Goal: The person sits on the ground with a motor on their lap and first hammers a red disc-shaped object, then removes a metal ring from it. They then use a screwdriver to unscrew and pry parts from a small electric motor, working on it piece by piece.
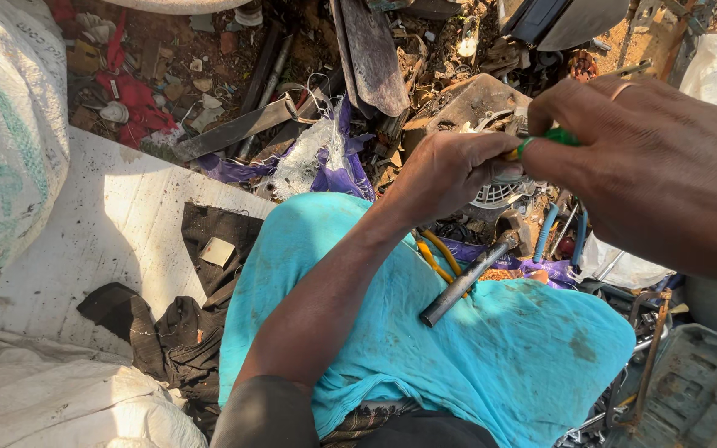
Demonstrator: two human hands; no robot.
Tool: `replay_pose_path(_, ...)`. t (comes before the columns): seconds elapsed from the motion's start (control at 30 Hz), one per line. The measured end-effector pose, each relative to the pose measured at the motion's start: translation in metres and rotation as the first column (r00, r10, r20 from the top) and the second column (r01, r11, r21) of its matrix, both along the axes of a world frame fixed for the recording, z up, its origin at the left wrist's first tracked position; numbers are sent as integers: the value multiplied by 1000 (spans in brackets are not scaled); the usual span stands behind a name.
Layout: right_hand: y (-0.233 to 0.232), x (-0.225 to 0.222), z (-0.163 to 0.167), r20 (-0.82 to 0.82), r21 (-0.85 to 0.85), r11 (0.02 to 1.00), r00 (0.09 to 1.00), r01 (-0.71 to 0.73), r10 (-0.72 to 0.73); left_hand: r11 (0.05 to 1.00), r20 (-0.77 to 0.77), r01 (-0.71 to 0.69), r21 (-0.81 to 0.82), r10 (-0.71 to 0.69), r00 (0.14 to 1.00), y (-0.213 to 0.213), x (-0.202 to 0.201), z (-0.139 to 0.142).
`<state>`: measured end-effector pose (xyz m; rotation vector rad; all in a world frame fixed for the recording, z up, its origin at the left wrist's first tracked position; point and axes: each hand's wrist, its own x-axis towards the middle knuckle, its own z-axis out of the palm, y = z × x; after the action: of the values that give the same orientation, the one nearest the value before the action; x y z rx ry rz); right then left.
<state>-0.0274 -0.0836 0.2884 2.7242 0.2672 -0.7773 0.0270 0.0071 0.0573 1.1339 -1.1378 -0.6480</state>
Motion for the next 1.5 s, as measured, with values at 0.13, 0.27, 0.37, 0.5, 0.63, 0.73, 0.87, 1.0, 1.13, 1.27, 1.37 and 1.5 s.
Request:
replay_pose_path(0.13, -5, -9, -12, -16, 372, 815, 881, 444, -473, 992, -5, -125, -29, 125, 992, 0, 0, 1)
replay_pose_path(0.27, 7, -25, -41, 117, 702, 564, 710, 435, -694, 1000, 29, -10, -22, 11, 1000, 4, 3, -5)
replay_pose_path(0.37, 16, -47, -72, 287, 734, 590, 634, 337, -718, 995, 66, -37, 89, 31, 997, 2, 2, -8)
replay_pose_path(0.5, 13, -71, -107, 310, 854, 463, 484, 236, -818, 991, 17, -123, 57, 123, 992, -3, -5, -6)
replay_pose_path(0.63, 10, -74, -112, 391, 815, 517, 411, 261, -824, 967, 323, -185, 174, 121, 939, 6, -7, -12)
replay_pose_path(0.73, 18, -73, -102, 368, 867, 478, 462, 143, -807, 927, 417, -200, 318, 52, 907, 9, -12, -21)
replay_pose_path(0.87, 45, -106, -83, 334, 943, 322, 295, -91, -895, 901, 418, -292, 320, 143, 897, 2, -28, -28)
replay_pose_path(1.0, 101, -200, -63, 150, 984, 145, 42, -103, -988, 905, 559, -390, 169, 237, 794, -3, -37, -22)
replay_pose_path(1.13, 156, -277, -56, 81, 990, 92, -106, -105, -991, 884, 499, -436, 168, 305, 811, -2, -42, -7)
replay_pose_path(1.27, 194, -321, -41, 33, 987, 66, -213, -149, -976, 877, 522, -464, 122, 341, 782, 0, -51, 12)
replay_pose_path(1.37, 207, -331, -30, 56, 990, 86, -260, -109, -964, 849, 595, -514, 126, 349, 723, -2, -57, 25)
replay_pose_path(1.5, 215, -332, -23, 20, 984, 57, -212, -170, -977, 802, 628, -534, 266, 277, 728, -6, -59, 31)
